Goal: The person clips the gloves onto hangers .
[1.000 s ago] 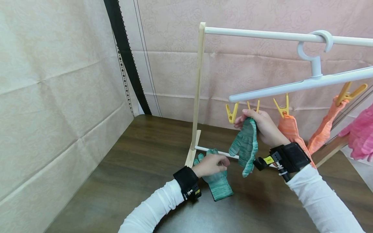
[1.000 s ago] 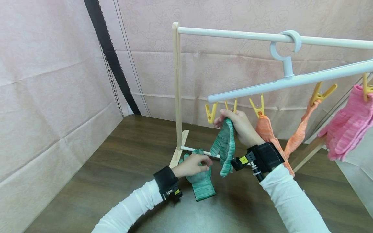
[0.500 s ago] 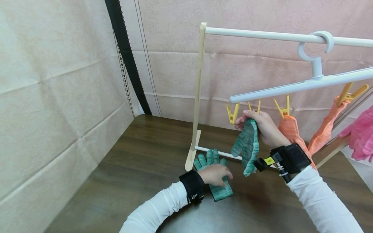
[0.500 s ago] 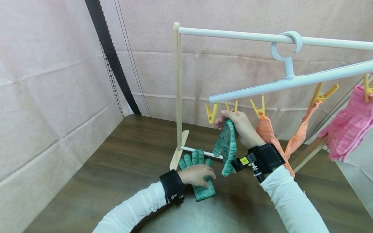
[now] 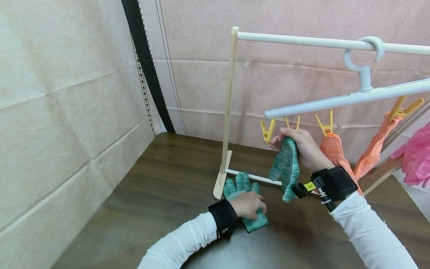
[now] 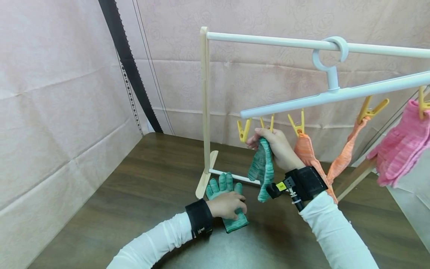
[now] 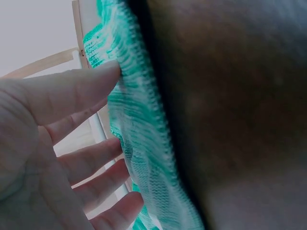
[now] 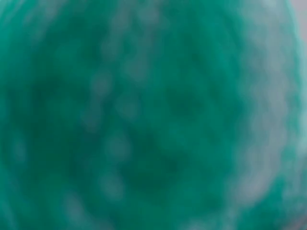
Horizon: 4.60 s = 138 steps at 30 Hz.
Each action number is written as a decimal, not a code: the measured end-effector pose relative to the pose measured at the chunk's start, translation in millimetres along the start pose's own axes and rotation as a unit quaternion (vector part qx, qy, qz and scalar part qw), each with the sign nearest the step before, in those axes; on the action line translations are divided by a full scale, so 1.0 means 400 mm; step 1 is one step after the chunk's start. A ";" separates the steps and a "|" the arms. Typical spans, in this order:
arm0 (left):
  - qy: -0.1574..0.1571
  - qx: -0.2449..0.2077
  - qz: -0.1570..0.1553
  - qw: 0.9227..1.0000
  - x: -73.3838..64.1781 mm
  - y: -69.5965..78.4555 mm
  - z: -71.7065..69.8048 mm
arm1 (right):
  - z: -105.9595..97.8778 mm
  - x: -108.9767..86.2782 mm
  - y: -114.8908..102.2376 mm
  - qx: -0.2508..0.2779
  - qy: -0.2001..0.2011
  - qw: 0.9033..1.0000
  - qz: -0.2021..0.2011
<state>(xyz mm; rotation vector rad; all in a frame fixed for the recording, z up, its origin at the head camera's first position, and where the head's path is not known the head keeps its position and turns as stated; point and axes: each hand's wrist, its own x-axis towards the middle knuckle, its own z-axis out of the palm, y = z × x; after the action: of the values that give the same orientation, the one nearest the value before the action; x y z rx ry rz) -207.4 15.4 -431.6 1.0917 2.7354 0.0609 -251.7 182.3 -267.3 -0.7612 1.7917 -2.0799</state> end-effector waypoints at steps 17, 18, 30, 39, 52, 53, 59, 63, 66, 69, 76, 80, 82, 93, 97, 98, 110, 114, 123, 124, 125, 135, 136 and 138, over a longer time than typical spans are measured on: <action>0.132 0.002 0.012 0.991 -0.027 -0.022 -0.023 | 0.008 0.006 0.011 0.008 0.003 1.000 -0.020; 0.142 -0.003 0.012 0.990 -0.029 -0.026 -0.025 | 0.009 0.006 0.012 0.008 0.003 1.000 -0.023; 0.264 -0.089 0.004 0.960 -0.072 -0.067 -0.065 | 0.024 0.017 0.009 0.029 0.010 0.999 -0.045; 0.338 -0.125 -0.019 0.933 -0.097 -0.087 -0.087 | 0.026 0.018 0.009 0.032 0.007 0.998 -0.048; 0.359 -0.154 -0.025 0.920 -0.119 -0.101 -0.096 | 0.028 0.017 0.010 0.036 0.001 0.998 -0.051; 0.359 -0.156 -0.023 0.920 -0.119 -0.101 -0.096 | 0.028 0.018 0.011 0.038 0.001 0.998 -0.050; 0.357 -0.161 -0.018 0.920 -0.121 -0.104 -0.094 | 0.028 0.016 0.011 0.049 -0.007 0.997 -0.055; 0.357 -0.166 -0.017 0.919 -0.122 -0.106 -0.094 | 0.030 0.015 0.010 0.042 -0.004 0.997 -0.061; 0.358 -0.167 -0.018 0.919 -0.122 -0.107 -0.093 | 0.034 0.016 0.007 0.027 0.005 0.998 -0.065; 0.356 -0.168 -0.018 0.919 -0.123 -0.108 -0.092 | 0.040 0.021 0.002 0.017 0.014 0.997 -0.074; 0.350 -0.178 -0.010 0.920 -0.126 -0.108 -0.091 | 0.057 0.043 -0.011 0.041 0.017 0.995 -0.090; 0.348 -0.183 -0.006 0.920 -0.128 -0.107 -0.090 | 0.066 0.055 -0.016 0.053 0.021 0.994 -0.090; 0.347 -0.185 -0.007 0.920 -0.128 -0.107 -0.089 | 0.070 0.060 -0.018 0.060 0.022 0.994 -0.091; 0.352 -0.186 -0.011 0.917 -0.131 -0.107 -0.088 | 0.091 0.088 -0.032 0.091 0.050 0.990 -0.094; 0.353 -0.180 -0.012 0.918 -0.131 -0.106 -0.089 | 0.104 0.103 -0.038 0.087 0.082 0.988 -0.097; 0.353 -0.180 -0.012 0.918 -0.132 -0.106 -0.089 | 0.107 0.107 -0.039 0.087 0.090 0.987 -0.097; 0.350 -0.180 -0.008 0.919 -0.132 -0.107 -0.090 | 0.136 0.141 -0.053 0.077 0.165 0.979 -0.089; 0.348 -0.179 -0.011 0.920 -0.132 -0.106 -0.093 | 0.135 0.140 -0.055 0.082 0.157 0.980 -0.088; 0.342 -0.179 -0.015 0.922 -0.132 -0.105 -0.095 | 0.143 0.142 -0.057 0.078 0.172 0.978 -0.087; 0.342 -0.179 -0.015 0.922 -0.132 -0.106 -0.094 | 0.143 0.142 -0.058 0.077 0.172 0.978 -0.087; 0.343 -0.178 -0.013 0.922 -0.132 -0.106 -0.094 | 0.144 0.142 -0.058 0.076 0.173 0.978 -0.088; 0.346 -0.180 -0.006 0.921 -0.131 -0.102 -0.091 | 0.145 0.130 -0.055 0.058 0.171 0.979 -0.091; 0.346 -0.181 -0.004 0.920 -0.130 -0.103 -0.090 | 0.144 0.129 -0.054 0.058 0.170 0.979 -0.094; 0.347 -0.180 -0.004 0.920 -0.131 -0.102 -0.090 | 0.140 0.126 -0.052 0.060 0.164 0.980 -0.096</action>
<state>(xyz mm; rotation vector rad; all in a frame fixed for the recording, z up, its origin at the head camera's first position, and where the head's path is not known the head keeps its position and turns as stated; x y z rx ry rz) -205.0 -48.8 -392.0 1.0948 3.1044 1.1016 -258.7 113.0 -232.1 -0.6074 1.7893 -2.5404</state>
